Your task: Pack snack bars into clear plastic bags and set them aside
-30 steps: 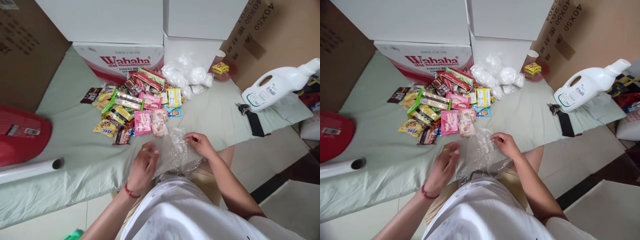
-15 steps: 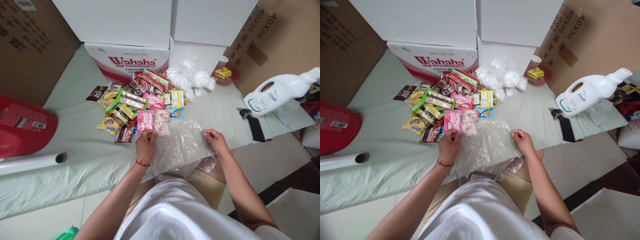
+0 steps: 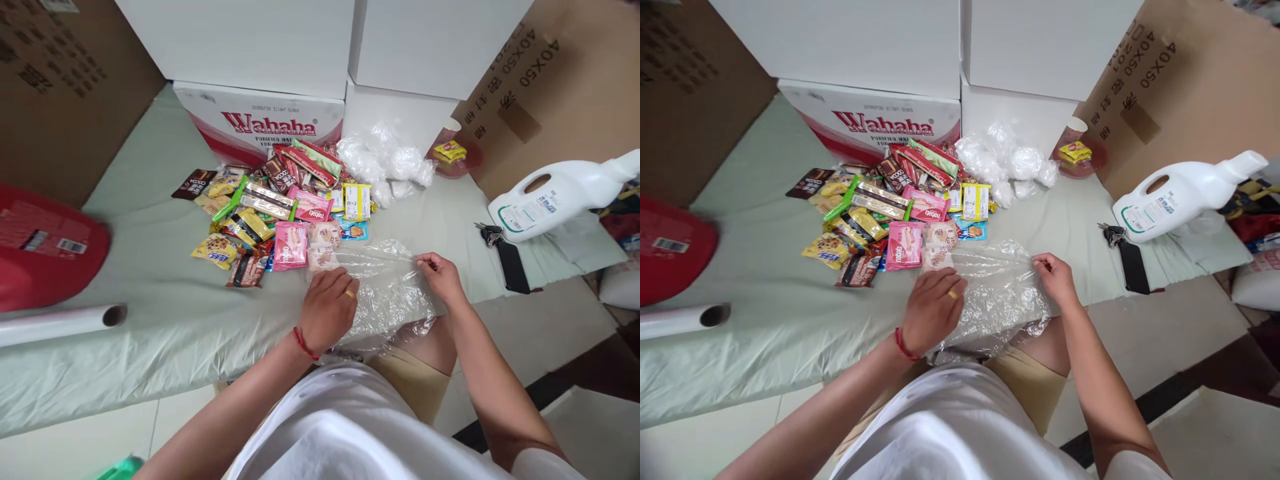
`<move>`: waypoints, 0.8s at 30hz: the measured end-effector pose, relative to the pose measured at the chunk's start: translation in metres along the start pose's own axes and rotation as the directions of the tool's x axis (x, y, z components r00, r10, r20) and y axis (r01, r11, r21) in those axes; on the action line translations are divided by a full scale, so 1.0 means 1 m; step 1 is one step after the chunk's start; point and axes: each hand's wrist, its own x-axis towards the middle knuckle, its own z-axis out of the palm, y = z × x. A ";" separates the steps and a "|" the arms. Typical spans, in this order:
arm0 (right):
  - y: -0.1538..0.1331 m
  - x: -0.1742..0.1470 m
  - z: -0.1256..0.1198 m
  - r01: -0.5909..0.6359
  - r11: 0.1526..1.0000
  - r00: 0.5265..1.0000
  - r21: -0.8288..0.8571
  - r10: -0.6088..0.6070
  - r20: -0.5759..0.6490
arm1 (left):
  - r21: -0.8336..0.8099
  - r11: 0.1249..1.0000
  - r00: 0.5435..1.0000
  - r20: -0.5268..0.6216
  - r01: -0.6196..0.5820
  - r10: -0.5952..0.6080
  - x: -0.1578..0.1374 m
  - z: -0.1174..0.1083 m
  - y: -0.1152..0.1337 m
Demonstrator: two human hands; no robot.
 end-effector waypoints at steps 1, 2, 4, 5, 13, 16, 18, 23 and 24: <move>0.000 0.003 -0.004 0.008 0.997 1.000 -0.081 -0.008 -0.001 | 0.023 0.999 0.996 0.081 0.033 -0.035 -0.001 0.008 0.001; -0.001 0.008 -0.008 0.015 0.984 1.000 -0.178 -0.018 -0.015 | 0.053 0.996 0.988 0.137 0.068 -0.075 -0.003 0.017 0.000; -0.011 0.020 -0.013 0.033 0.932 0.995 -0.360 -0.065 -0.076 | 0.094 0.991 0.975 0.190 0.096 -0.112 -0.011 0.032 -0.001; -0.020 0.028 -0.011 0.054 0.909 0.989 -0.414 -0.104 -0.100 | 0.103 0.990 0.974 0.195 0.095 -0.113 -0.017 0.037 -0.002; -0.153 0.113 0.096 0.144 0.871 0.980 -0.469 -0.192 -0.054 | 0.078 0.990 0.969 0.206 0.119 -0.133 -0.034 0.039 0.002; -0.177 0.134 0.134 0.043 0.873 0.996 -0.485 -0.077 -0.050 | 0.071 0.989 0.969 0.204 0.126 -0.138 -0.033 0.040 0.001; -0.181 0.138 0.144 0.022 0.872 0.998 -0.489 -0.047 -0.040 | 0.062 0.990 0.970 0.200 0.130 -0.140 -0.033 0.042 0.000; -0.175 0.124 0.128 0.030 0.793 0.998 -0.609 -0.061 -0.030 | 0.015 0.993 0.974 0.193 0.118 -0.119 -0.034 0.043 -0.003; -0.176 0.118 0.121 0.038 0.776 0.996 -0.629 -0.077 -0.035 | 0.008 0.993 0.974 0.195 0.116 -0.116 -0.034 0.043 -0.003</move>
